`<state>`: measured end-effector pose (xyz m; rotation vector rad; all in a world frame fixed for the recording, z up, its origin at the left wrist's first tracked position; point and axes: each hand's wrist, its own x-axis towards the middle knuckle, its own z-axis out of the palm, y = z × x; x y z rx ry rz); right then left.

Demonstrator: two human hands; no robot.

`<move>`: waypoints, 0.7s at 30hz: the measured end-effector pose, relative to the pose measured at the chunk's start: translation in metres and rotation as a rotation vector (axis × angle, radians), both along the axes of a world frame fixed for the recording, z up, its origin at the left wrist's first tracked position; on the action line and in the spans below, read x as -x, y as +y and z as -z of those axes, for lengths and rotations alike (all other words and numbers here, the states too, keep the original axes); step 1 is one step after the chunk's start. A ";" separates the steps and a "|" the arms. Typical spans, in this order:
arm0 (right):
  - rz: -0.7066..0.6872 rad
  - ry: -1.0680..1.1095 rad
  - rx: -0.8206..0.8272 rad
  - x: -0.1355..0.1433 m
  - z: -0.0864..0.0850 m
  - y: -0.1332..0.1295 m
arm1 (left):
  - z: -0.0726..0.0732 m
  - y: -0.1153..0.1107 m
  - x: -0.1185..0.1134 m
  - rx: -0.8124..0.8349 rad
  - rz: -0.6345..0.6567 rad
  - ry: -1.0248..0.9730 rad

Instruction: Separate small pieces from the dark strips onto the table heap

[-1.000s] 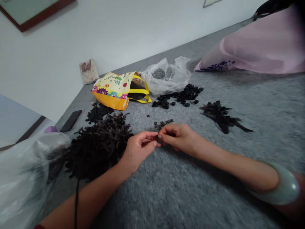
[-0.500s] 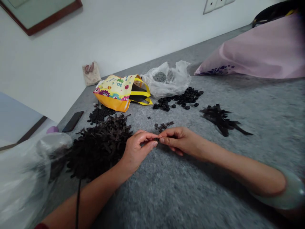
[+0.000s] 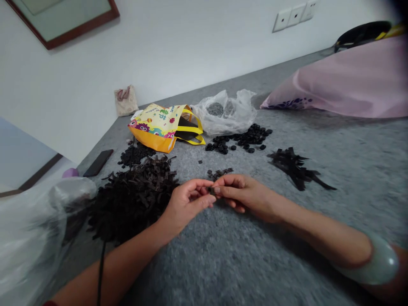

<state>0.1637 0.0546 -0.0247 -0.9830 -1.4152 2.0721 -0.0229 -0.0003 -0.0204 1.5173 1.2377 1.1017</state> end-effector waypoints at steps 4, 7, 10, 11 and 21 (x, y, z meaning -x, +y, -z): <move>0.017 -0.086 -0.207 0.000 0.001 0.002 | -0.002 0.002 -0.001 0.187 -0.023 -0.121; 0.019 -0.123 -0.247 0.001 0.001 0.001 | -0.001 0.004 -0.001 0.210 -0.036 -0.143; 0.015 -0.099 -0.274 0.002 0.003 -0.001 | 0.000 0.005 0.000 0.280 -0.052 -0.250; 0.018 -0.082 -0.309 0.002 0.004 -0.002 | 0.000 0.006 0.000 0.317 -0.061 -0.311; 0.099 -0.145 -1.033 -0.004 0.013 -0.002 | -0.002 0.004 -0.002 0.485 -0.065 -0.512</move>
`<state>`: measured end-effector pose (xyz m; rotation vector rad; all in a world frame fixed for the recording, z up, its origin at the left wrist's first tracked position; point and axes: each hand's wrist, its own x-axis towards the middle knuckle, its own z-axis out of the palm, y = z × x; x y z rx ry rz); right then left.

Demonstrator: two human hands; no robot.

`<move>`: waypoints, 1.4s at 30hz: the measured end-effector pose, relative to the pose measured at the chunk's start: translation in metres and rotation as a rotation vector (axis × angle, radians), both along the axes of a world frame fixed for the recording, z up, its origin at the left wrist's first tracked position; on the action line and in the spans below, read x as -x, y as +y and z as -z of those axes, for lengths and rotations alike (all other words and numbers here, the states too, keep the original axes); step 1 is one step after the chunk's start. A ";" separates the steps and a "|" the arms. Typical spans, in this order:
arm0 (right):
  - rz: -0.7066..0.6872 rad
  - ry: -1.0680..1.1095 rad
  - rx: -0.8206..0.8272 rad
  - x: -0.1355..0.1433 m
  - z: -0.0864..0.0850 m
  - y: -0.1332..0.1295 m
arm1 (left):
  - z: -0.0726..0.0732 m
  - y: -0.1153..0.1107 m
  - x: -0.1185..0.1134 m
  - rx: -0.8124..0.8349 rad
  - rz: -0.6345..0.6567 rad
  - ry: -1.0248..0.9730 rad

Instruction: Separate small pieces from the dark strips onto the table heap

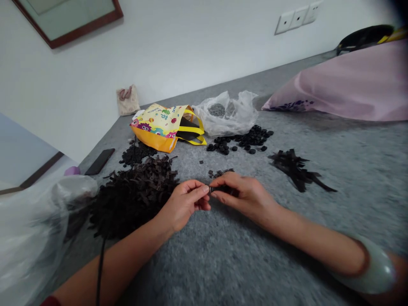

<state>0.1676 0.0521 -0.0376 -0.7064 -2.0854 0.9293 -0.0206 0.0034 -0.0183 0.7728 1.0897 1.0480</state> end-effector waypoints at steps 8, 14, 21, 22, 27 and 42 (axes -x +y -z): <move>-0.061 0.100 0.475 0.003 -0.007 0.000 | -0.006 0.000 0.004 -0.049 -0.026 -0.057; -0.102 0.365 0.991 0.010 -0.013 -0.004 | -0.009 -0.001 0.002 -0.124 -0.056 -0.188; -0.166 0.430 1.212 0.012 -0.007 -0.004 | -0.001 -0.001 -0.003 -0.109 -0.067 -0.197; -0.182 0.431 1.226 0.012 -0.007 -0.004 | 0.000 -0.001 -0.003 -0.103 -0.066 -0.203; -0.193 0.499 1.314 0.013 -0.006 -0.002 | 0.000 0.001 -0.001 -0.060 -0.020 -0.238; -0.168 0.529 1.386 0.017 -0.005 -0.007 | -0.019 -0.002 0.003 0.118 -0.041 -0.142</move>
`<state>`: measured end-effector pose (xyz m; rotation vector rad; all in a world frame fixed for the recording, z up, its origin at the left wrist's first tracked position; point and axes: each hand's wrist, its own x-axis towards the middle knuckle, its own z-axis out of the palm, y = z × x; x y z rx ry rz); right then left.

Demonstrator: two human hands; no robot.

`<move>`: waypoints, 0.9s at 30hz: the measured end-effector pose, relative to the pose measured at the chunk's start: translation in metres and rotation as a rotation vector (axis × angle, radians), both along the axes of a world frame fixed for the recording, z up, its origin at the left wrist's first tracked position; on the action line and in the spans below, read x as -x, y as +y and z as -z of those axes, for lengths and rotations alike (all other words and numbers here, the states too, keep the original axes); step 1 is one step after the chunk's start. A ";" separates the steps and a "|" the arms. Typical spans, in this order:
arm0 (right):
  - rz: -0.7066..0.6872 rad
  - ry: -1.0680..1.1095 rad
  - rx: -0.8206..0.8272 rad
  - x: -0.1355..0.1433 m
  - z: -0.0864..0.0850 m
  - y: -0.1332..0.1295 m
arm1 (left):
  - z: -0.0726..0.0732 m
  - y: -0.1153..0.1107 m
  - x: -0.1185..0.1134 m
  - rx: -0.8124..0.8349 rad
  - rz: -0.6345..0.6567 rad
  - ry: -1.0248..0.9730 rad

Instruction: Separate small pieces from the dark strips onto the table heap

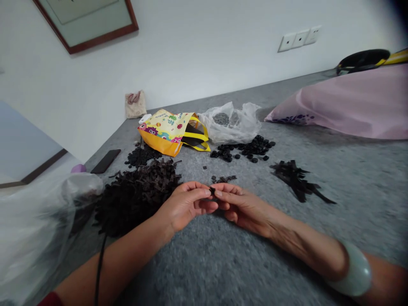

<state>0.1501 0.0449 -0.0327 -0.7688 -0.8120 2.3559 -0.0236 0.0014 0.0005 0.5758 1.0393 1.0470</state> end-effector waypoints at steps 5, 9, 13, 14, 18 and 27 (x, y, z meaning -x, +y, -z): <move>-0.031 -0.003 -0.017 0.001 0.000 0.000 | 0.001 0.000 -0.001 -0.016 -0.002 -0.001; -0.044 -0.005 -0.022 0.002 -0.002 -0.001 | 0.000 -0.001 -0.001 -0.015 0.016 -0.003; -0.040 -0.034 -0.065 0.003 -0.003 -0.002 | 0.001 0.000 -0.001 -0.011 0.014 0.006; -0.033 -0.046 -0.091 0.003 -0.003 -0.002 | 0.001 0.000 -0.001 -0.012 0.011 0.009; 0.004 -0.142 -0.303 0.002 -0.004 -0.001 | 0.003 -0.001 -0.001 -0.033 -0.005 0.029; 0.063 -0.431 -0.857 -0.008 0.000 0.005 | 0.005 0.002 0.003 -0.171 0.021 0.166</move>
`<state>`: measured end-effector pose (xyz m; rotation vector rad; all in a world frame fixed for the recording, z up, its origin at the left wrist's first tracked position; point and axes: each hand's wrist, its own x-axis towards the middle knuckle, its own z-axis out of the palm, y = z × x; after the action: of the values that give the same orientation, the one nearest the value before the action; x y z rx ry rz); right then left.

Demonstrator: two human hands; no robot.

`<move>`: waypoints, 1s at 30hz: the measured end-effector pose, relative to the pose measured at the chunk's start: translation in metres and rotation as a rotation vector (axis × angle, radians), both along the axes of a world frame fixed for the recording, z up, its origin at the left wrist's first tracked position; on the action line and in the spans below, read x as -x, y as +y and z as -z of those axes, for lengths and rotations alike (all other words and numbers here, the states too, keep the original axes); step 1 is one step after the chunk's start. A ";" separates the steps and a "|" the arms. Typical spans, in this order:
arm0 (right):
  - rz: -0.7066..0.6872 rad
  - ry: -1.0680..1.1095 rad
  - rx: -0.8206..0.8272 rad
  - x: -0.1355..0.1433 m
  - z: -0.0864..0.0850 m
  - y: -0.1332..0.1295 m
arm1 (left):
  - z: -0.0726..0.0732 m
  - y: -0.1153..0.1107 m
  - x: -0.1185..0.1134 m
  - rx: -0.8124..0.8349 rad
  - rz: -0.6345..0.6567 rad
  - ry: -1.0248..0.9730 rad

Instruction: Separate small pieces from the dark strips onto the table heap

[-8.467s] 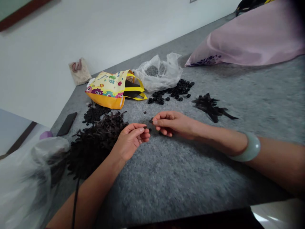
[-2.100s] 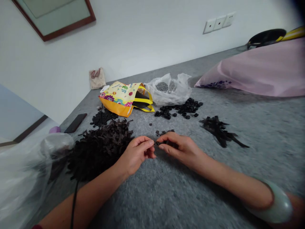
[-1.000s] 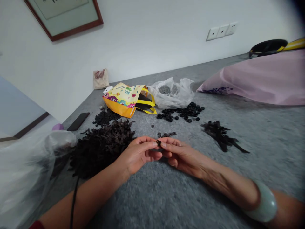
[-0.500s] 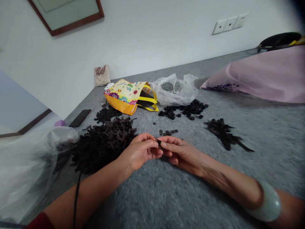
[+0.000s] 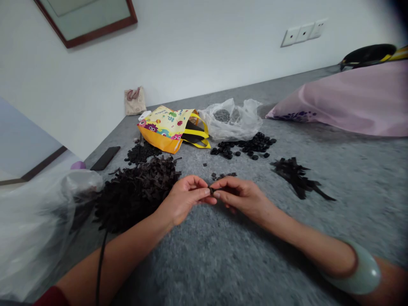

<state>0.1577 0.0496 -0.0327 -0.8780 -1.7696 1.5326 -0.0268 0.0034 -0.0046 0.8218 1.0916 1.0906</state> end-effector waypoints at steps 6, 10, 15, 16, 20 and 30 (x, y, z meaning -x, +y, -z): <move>0.039 -0.119 -0.519 -0.004 -0.004 -0.002 | 0.003 0.002 0.001 -0.068 0.009 0.101; 0.001 -0.128 -0.697 -0.005 0.000 -0.001 | 0.004 0.001 0.000 -0.091 0.021 0.156; 0.002 -0.093 -0.713 -0.005 0.000 0.000 | 0.005 0.001 0.000 -0.133 0.021 0.181; 0.005 -0.092 -0.721 -0.005 -0.001 0.000 | 0.004 0.002 0.000 -0.136 0.018 0.192; 0.020 -0.135 -0.827 -0.008 -0.003 0.000 | 0.002 0.000 0.001 -0.196 0.052 0.329; 0.004 -0.333 -1.008 -0.007 -0.004 -0.004 | 0.001 -0.006 -0.002 -0.552 0.012 0.968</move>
<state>0.1649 0.0454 -0.0288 -0.6019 -2.3795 0.3282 -0.0248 -0.0031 -0.0060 1.9133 1.5768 0.9952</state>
